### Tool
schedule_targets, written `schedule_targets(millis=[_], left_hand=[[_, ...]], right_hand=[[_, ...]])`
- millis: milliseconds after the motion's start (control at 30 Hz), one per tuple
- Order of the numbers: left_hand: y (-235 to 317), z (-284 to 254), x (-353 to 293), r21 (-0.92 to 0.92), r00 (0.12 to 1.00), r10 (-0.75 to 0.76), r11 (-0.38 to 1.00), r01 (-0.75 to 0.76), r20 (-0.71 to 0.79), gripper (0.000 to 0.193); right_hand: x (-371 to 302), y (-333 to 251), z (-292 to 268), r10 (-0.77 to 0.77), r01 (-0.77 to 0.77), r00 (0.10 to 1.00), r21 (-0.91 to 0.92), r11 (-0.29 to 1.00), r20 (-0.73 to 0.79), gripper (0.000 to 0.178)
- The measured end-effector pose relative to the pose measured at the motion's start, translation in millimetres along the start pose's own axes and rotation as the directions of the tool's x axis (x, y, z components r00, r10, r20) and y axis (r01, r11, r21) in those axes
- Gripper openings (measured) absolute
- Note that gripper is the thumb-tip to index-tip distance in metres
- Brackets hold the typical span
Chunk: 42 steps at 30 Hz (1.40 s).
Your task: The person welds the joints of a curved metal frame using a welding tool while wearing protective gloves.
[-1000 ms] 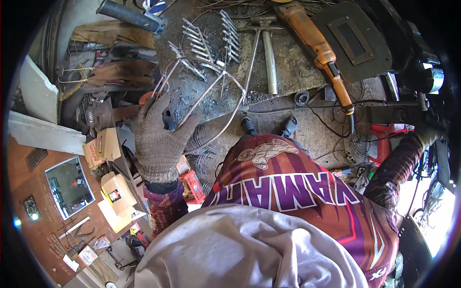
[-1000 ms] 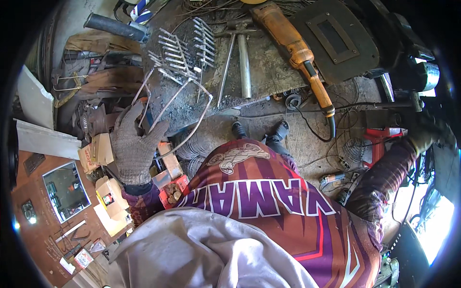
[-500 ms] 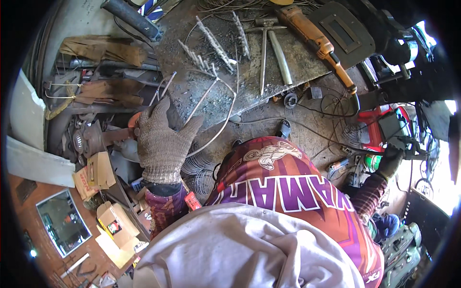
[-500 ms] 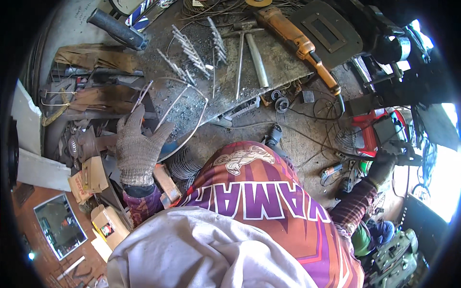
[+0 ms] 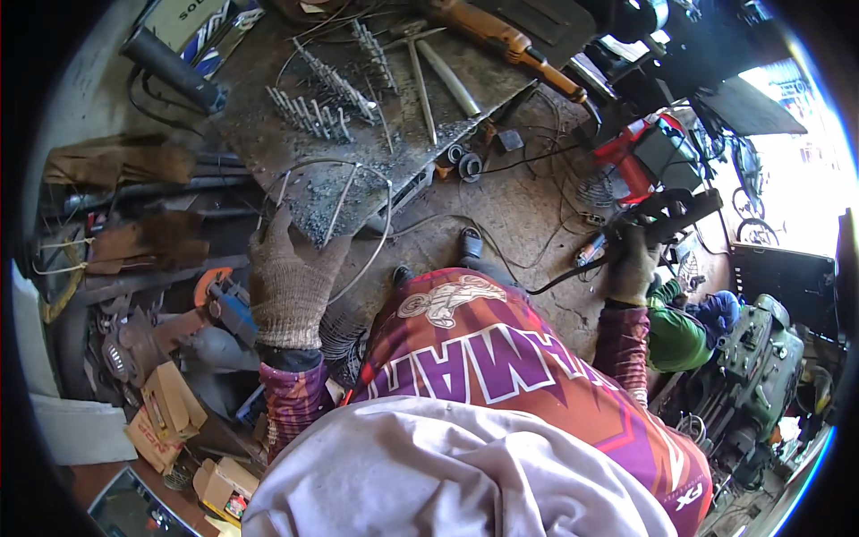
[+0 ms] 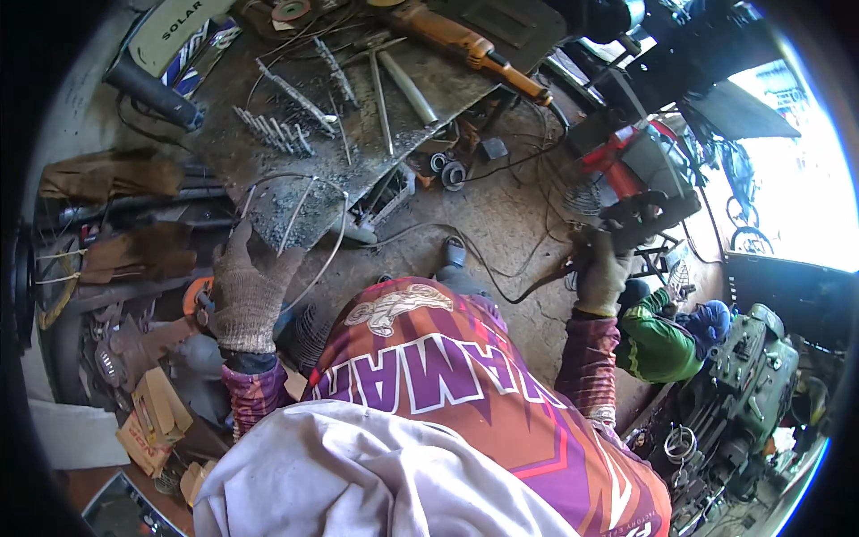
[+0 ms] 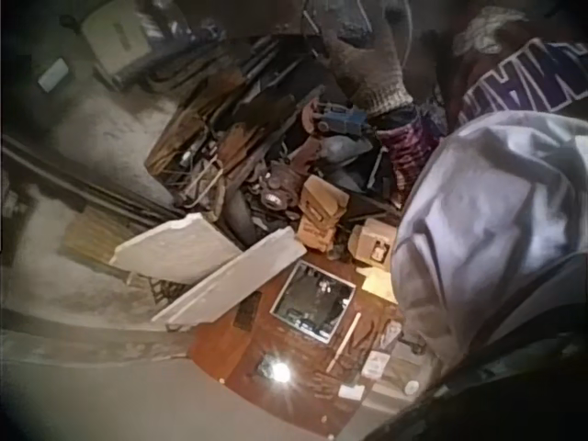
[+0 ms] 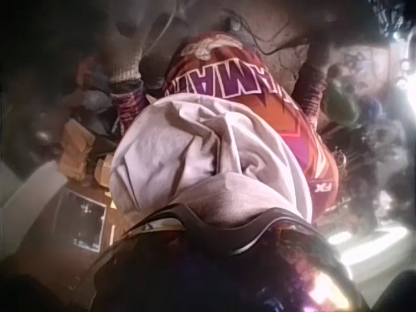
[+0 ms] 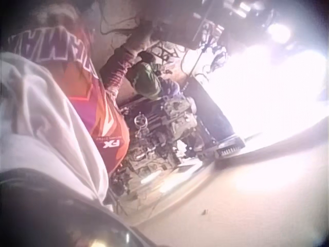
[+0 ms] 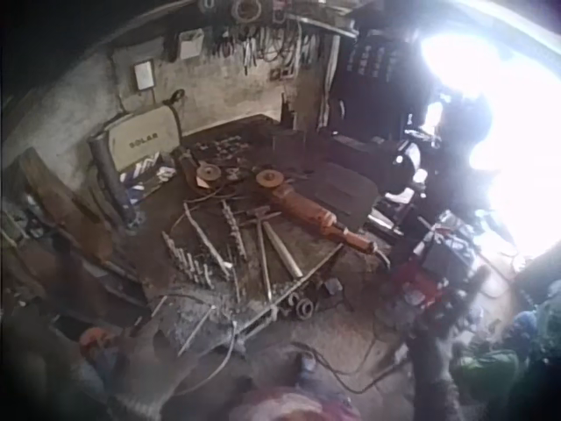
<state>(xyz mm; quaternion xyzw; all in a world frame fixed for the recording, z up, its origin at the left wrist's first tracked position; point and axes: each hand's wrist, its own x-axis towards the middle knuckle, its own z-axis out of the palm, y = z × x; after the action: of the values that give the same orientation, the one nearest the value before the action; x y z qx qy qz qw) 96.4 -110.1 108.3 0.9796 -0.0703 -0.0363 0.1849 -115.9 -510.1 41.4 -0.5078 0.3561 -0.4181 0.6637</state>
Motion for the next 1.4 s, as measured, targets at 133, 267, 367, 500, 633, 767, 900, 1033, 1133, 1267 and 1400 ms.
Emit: schedule_targets(millis=[133,267,367,500,633,767,900,1033,1133,1267,1400], left_hand=[[1.2,-3.6,-1.2,-0.015,0.995,0.073,0.997,-0.075,-0.065,0.086],[4.1,-1.1,-2.6,-0.024,0.996,0.059,0.998,-0.061,-0.064,0.081],[-12.5,12.3,-1.2,-0.003,0.992,0.104,0.995,-0.104,-0.065,0.08],[-23.7,23.1,-2.6,-0.141,0.978,0.18,0.971,-0.194,-0.108,0.088],[-9.9,20.8,-9.3,-0.145,0.991,0.058,0.986,-0.076,-0.123,0.098],[5.2,9.2,-5.6,-0.121,0.994,-0.111,0.986,0.113,0.021,0.101],[9.5,4.1,-0.4,-0.003,0.995,-0.076,0.997,0.076,0.064,0.1],[3.1,4.5,-0.1,0.066,0.993,-0.077,0.995,0.071,0.086,0.096],[7.0,-1.8,3.9,0.039,0.994,-0.043,0.998,0.04,0.098,0.095],[7.5,-1.2,7.0,0.119,0.996,-0.005,0.993,-0.006,0.094,0.094],[5.3,0.0,3.1,0.131,0.995,-0.039,0.991,0.027,0.089,0.092]], right_hand=[[-8.1,1.2,-0.9,0.026,-0.013,0.995,-0.133,0.991,0.092,0.029],[-19.1,17.0,-0.4,-0.003,-0.015,0.945,0.052,0.999,0.327,0.044],[-32.1,6.7,30.5,0.118,-0.088,0.9,-0.091,0.992,0.42,0.041],[-45.1,17.7,55.7,0.225,-0.059,0.838,-0.327,0.943,0.498,0.039],[-44.4,35.5,54.3,0.265,-0.092,0.77,-0.31,0.946,0.58,0.04],[-40.1,46.8,51.1,0.297,0.009,0.725,-0.44,0.898,0.621,0.039],[-42.3,56.0,51.2,0.375,-0.029,0.672,-0.484,0.875,0.639,0.033],[-48.4,65.0,51.6,0.296,0.047,0.728,-0.476,0.878,0.618,0.029],[-41.8,69.3,47.8,0.261,0.338,0.563,-0.507,0.793,0.784,0.037],[-44.7,66.8,59.7,0.248,0.276,0.655,-0.531,0.801,0.714,0.022],[-43.9,61.9,64.7,0.216,0.412,0.62,-0.547,0.728,0.754,0.022]])
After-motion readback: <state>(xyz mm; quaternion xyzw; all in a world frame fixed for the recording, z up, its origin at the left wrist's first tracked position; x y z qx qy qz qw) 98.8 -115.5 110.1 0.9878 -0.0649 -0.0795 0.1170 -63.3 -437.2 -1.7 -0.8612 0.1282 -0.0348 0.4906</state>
